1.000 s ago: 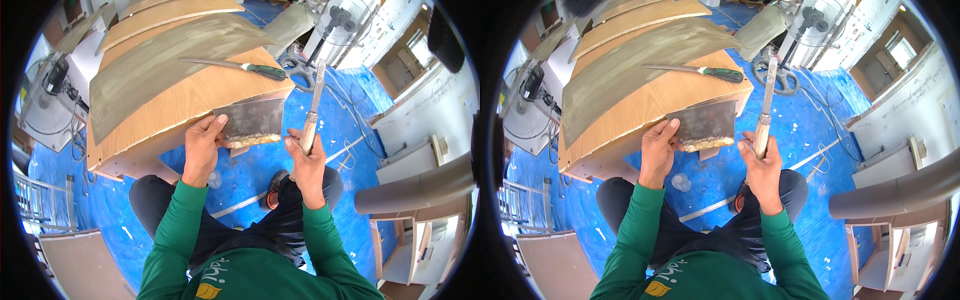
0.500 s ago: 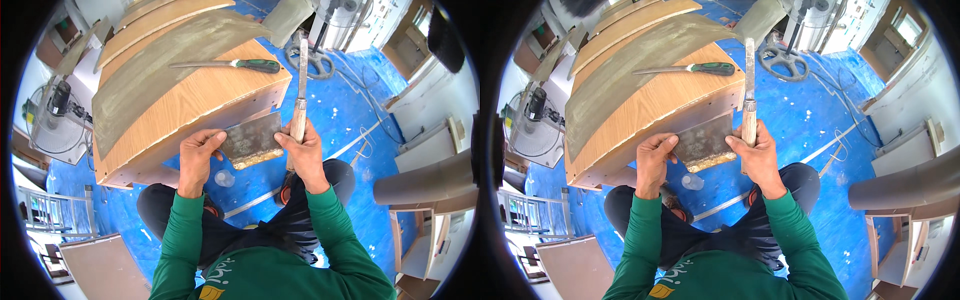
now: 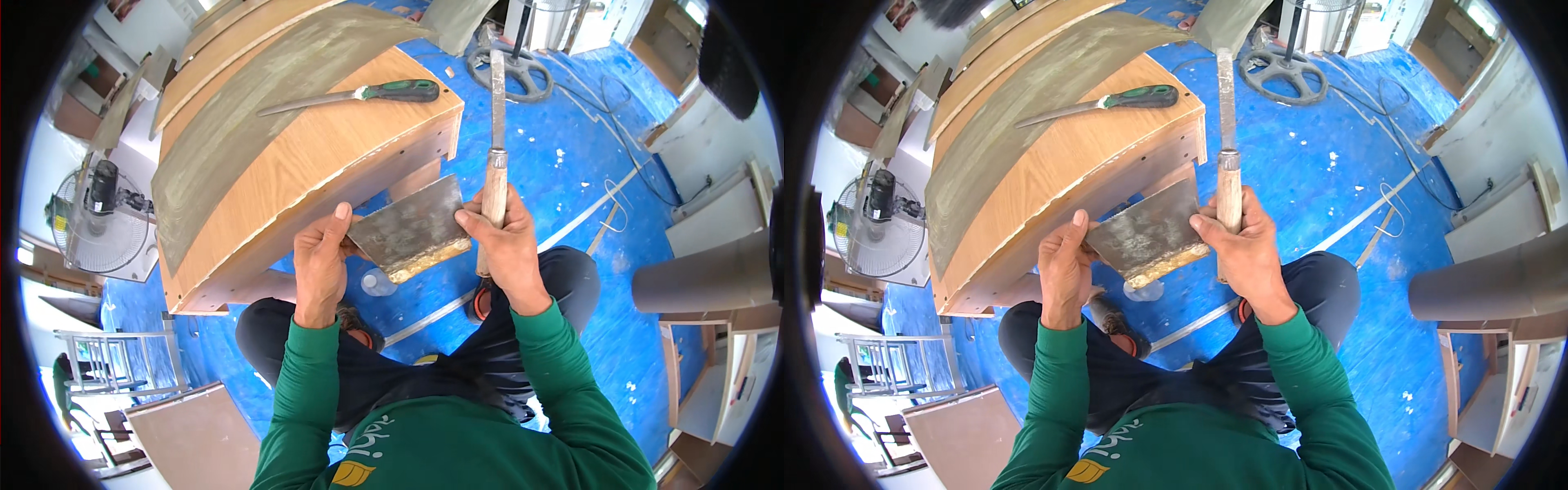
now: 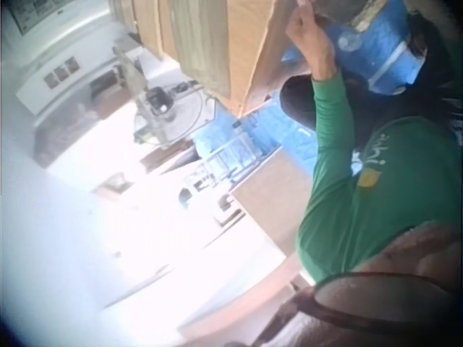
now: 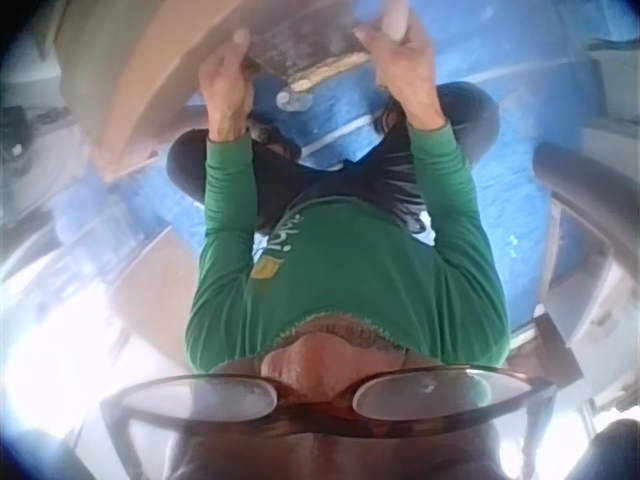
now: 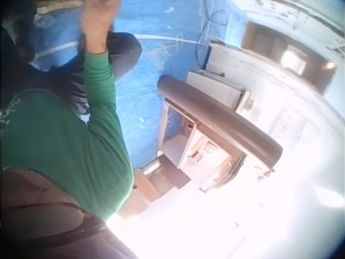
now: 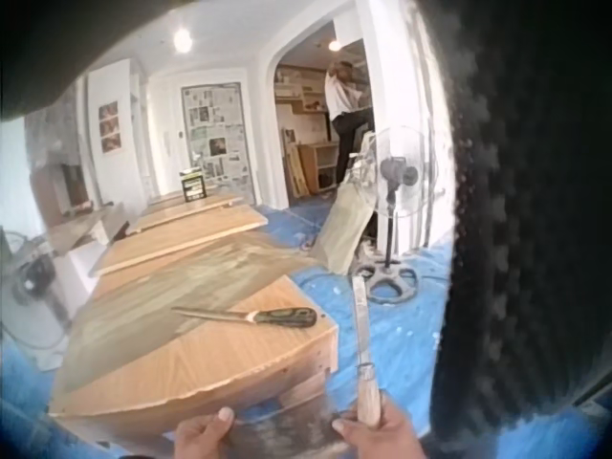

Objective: The person sharpens the edge of a metal scraper using a hand file, repeatedly running the file across the blade's edge while holding the scraper steady.

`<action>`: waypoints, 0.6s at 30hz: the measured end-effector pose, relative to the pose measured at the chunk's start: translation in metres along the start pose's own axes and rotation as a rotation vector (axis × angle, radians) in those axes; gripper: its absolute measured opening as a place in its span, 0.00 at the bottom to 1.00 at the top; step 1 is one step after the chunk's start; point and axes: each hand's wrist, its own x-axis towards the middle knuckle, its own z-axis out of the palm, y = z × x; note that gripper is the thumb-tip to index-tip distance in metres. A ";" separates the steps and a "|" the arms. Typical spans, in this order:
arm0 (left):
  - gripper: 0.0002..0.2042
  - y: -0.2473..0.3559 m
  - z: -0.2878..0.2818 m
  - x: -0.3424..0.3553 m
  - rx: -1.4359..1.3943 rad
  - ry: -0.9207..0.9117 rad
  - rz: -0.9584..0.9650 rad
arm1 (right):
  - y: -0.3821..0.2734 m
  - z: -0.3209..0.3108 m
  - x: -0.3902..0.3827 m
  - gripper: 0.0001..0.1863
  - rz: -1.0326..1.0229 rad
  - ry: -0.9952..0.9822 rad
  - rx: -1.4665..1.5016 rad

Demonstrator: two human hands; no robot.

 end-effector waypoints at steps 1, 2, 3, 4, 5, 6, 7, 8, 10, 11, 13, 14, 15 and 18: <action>0.25 0.001 -0.002 -0.001 -0.004 -0.017 -0.017 | 0.002 -0.001 0.000 0.14 0.005 0.015 0.002; 0.27 0.000 -0.003 0.000 -0.008 -0.033 -0.034 | 0.003 -0.002 0.000 0.14 0.011 0.029 0.003; 0.30 0.002 -0.004 -0.001 -0.009 -0.045 -0.050 | 0.005 -0.003 -0.001 0.14 0.006 0.039 0.000; 0.31 0.004 -0.005 -0.001 -0.014 -0.063 -0.060 | 0.007 -0.004 -0.001 0.14 0.002 0.049 -0.004; 0.33 0.007 -0.005 -0.001 -0.020 -0.081 -0.070 | 0.008 -0.004 -0.002 0.14 -0.002 0.058 -0.008; 0.34 0.009 -0.005 -0.001 -0.030 -0.099 -0.079 | 0.007 -0.004 -0.002 0.14 0.000 0.050 0.015; 0.35 0.009 -0.004 -0.002 -0.014 -0.099 -0.076 | 0.007 -0.004 -0.003 0.14 -0.001 0.048 0.011; 0.35 0.010 -0.004 -0.003 0.002 -0.100 -0.074 | 0.007 -0.005 -0.004 0.14 -0.002 0.046 0.007; 0.35 0.011 -0.003 -0.003 0.016 -0.130 -0.055 | 0.004 -0.005 -0.005 0.13 -0.008 0.049 -0.006; 0.34 0.011 -0.006 -0.004 0.013 -0.123 -0.057 | 0.005 -0.005 -0.005 0.13 -0.019 0.048 -0.008; 0.34 0.006 -0.011 -0.003 0.000 -0.118 -0.063 | 0.007 -0.006 -0.005 0.13 -0.046 0.050 -0.017; 0.31 0.006 -0.012 -0.004 -0.017 -0.107 -0.057 | 0.006 -0.006 -0.005 0.13 -0.034 0.065 -0.027; 0.29 0.007 -0.014 -0.004 -0.033 -0.092 -0.043 | 0.004 -0.003 -0.003 0.13 -0.028 0.072 -0.035; 0.19 0.004 -0.013 -0.011 0.060 -0.086 -0.042 | -0.005 0.001 -0.009 0.13 -0.029 0.111 -0.144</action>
